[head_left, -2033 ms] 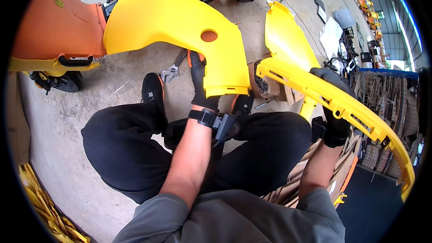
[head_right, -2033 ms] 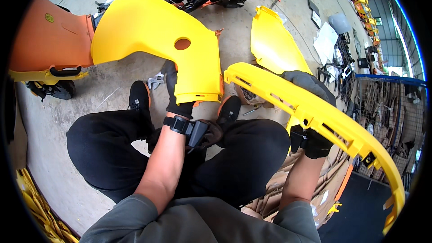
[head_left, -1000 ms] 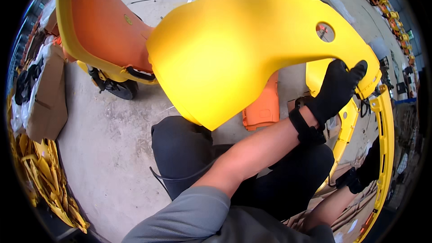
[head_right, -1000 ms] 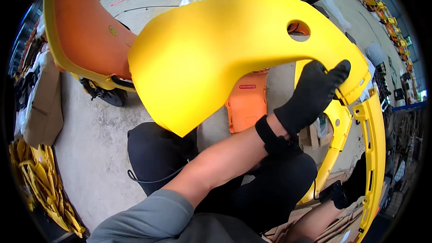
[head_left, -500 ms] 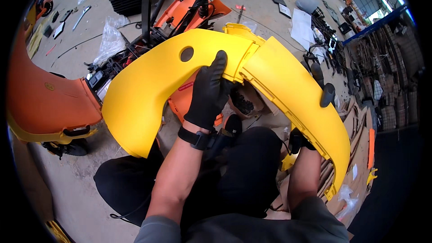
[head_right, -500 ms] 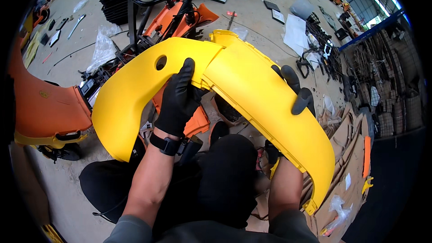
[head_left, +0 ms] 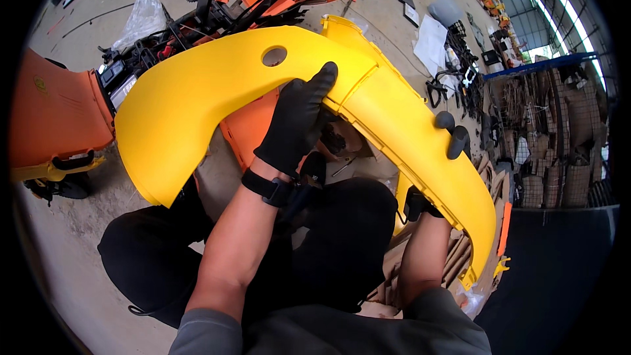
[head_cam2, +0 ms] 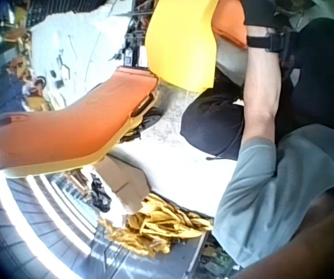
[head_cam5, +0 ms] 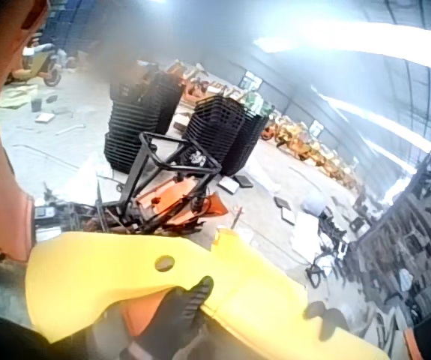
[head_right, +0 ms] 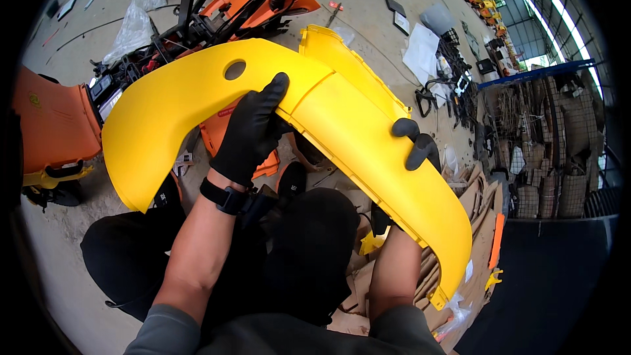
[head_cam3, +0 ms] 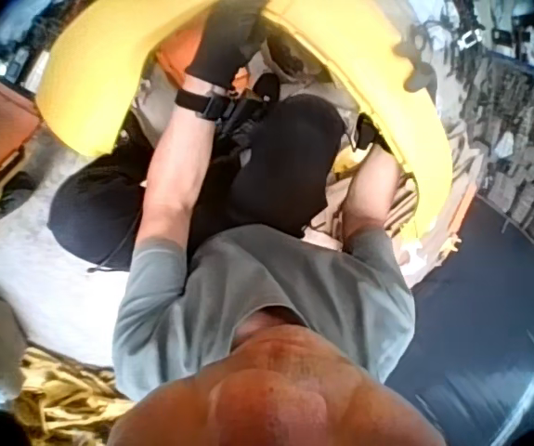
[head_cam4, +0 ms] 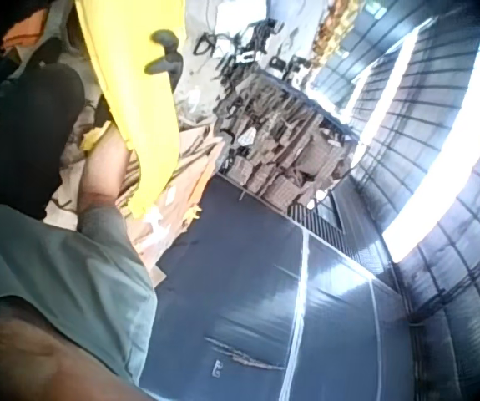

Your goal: The person aligns and joins yellow and orange plastic scooter panels by hand and secures them by driving a screw with a power drill.

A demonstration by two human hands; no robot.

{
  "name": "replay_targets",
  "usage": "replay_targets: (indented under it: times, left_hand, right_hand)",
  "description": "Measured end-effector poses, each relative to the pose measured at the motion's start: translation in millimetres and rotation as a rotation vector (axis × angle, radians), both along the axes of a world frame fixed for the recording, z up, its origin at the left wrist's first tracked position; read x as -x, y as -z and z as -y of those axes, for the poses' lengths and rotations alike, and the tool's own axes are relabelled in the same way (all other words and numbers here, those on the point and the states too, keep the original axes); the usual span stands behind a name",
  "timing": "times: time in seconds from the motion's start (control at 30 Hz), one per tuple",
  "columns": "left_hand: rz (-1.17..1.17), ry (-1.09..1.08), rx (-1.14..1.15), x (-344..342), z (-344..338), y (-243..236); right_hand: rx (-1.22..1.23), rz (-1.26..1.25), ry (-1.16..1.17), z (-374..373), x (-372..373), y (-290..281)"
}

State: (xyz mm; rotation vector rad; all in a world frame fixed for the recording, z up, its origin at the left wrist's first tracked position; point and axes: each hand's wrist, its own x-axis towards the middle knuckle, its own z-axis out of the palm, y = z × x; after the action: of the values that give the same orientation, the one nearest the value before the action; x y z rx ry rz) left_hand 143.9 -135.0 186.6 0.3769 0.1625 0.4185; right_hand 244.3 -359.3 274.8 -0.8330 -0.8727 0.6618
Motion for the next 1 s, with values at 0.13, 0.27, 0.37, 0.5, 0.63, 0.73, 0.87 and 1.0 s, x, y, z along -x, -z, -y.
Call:
replay_targets:
  times: [0.13,0.27,0.37,0.5,0.63,0.73,0.87,1.0]
  left_hand:
    - [-0.116,0.037,-0.167,15.8,4.4,-4.4]
    - [-0.116,0.024,-0.125,18.2,15.5,3.4]
    - [-0.072,0.043,-0.105,20.3,18.7,0.2]
    - [-0.042,0.048,0.056,25.5,27.4,-8.1]
    - [-0.059,0.042,0.044,29.5,30.2,-17.8]
    - [-0.069,0.024,0.003,30.2,29.5,-16.9]
    - [-0.053,-0.032,-0.067,27.5,32.7,-14.4]
    - [-0.058,-0.045,-0.069,31.0,30.3,-22.8]
  right_hand:
    - [0.059,0.005,0.031,3.2,-0.8,-2.3]
    - [0.103,0.007,0.067,8.3,3.5,-1.8]
    - [0.123,0.025,0.079,12.5,6.5,-1.0]
    - [0.15,0.03,0.107,12.9,8.8,5.3]
    - [0.174,0.013,0.148,11.6,18.1,6.3]
    - [0.16,0.047,0.203,7.3,25.6,9.5]
    - [0.148,0.164,0.308,-2.4,29.4,12.9]
    - [0.303,-0.859,0.366,-3.7,30.9,0.2]
